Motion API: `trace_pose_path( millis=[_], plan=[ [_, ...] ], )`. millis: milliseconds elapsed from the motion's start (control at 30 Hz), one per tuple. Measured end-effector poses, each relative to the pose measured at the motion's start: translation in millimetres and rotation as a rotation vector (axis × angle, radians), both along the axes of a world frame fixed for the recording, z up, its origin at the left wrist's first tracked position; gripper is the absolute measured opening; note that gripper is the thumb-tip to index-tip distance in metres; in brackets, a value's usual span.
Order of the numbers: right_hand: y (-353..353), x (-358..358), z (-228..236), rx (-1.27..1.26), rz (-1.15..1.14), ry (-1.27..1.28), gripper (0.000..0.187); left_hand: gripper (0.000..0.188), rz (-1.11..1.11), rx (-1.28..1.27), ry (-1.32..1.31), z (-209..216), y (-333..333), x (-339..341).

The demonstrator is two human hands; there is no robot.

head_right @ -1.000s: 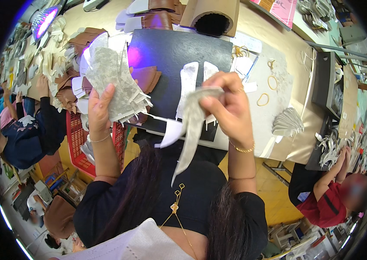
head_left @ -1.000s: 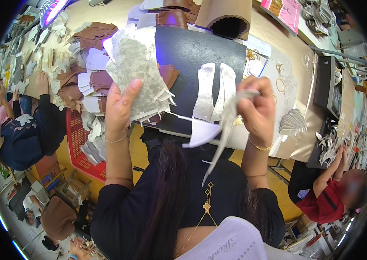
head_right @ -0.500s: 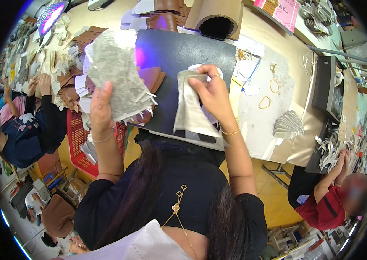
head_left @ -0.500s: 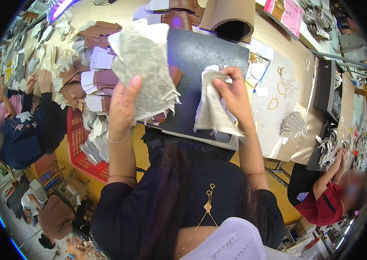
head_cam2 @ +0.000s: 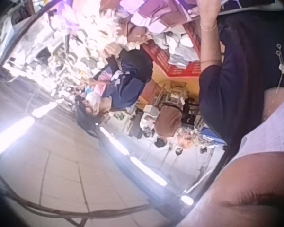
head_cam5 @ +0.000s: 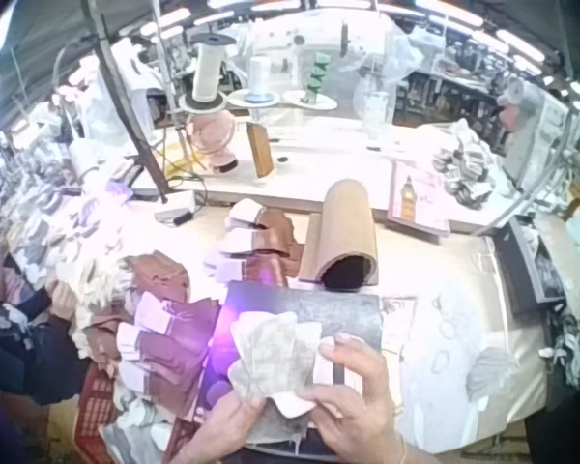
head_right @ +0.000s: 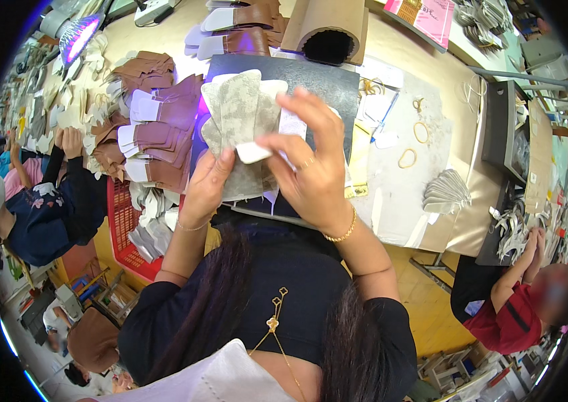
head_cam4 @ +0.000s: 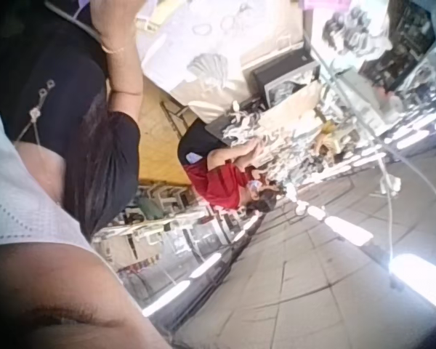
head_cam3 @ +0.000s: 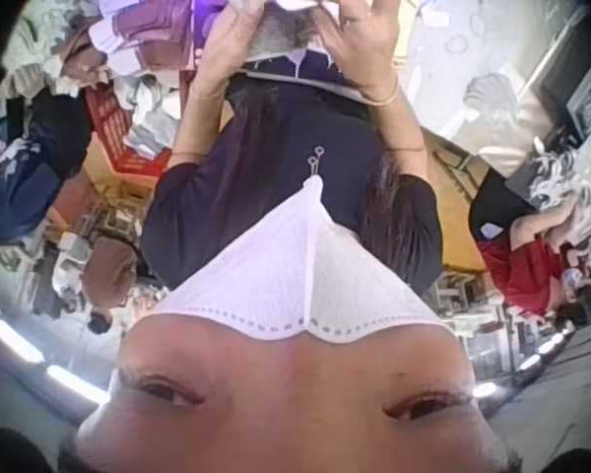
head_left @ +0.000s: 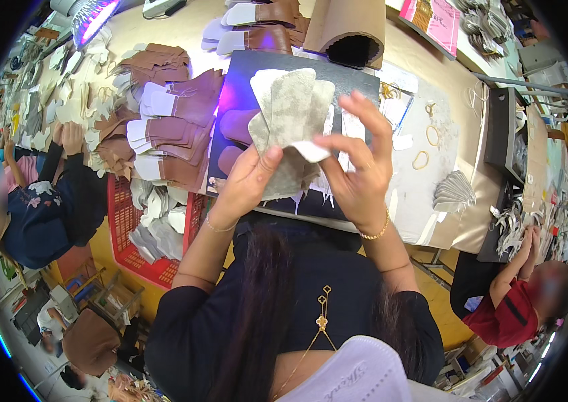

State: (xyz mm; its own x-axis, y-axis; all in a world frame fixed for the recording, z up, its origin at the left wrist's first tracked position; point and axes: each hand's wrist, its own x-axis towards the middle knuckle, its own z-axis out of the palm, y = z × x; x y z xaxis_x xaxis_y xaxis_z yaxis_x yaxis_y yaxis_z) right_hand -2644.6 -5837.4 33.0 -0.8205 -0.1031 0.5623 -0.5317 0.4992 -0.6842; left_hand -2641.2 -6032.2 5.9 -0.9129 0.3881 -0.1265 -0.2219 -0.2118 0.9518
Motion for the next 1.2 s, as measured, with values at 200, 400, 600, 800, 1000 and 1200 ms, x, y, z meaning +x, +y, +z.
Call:
trace_pose_path(
  millis=[200,400,600,800,1000,1200],
  plan=[
    [30,56,28,-1.166,0.490,-0.388,0.013,0.054,0.186,0.183,-0.226,-14,-9,-11],
    [72,29,-21,-0.712,-0.101,-0.343,0.021,0.051,0.176,0.105,-0.202,-15,-15,-12],
    [58,-12,-60,0.149,-0.383,-0.328,0.061,0.046,0.026,-0.018,-0.085,-9,-3,-4],
    [30,-13,-11,0.034,-0.166,-0.066,0.050,0.048,-0.171,-0.017,-0.046,-3,9,0],
    [22,-5,3,0.068,0.090,0.250,0.036,0.061,-0.033,0.281,-0.441,-10,16,4],
    [20,38,17,-0.780,0.268,-0.377,0.025,0.049,-0.011,0.132,-0.321,-11,19,2]
  ],
)
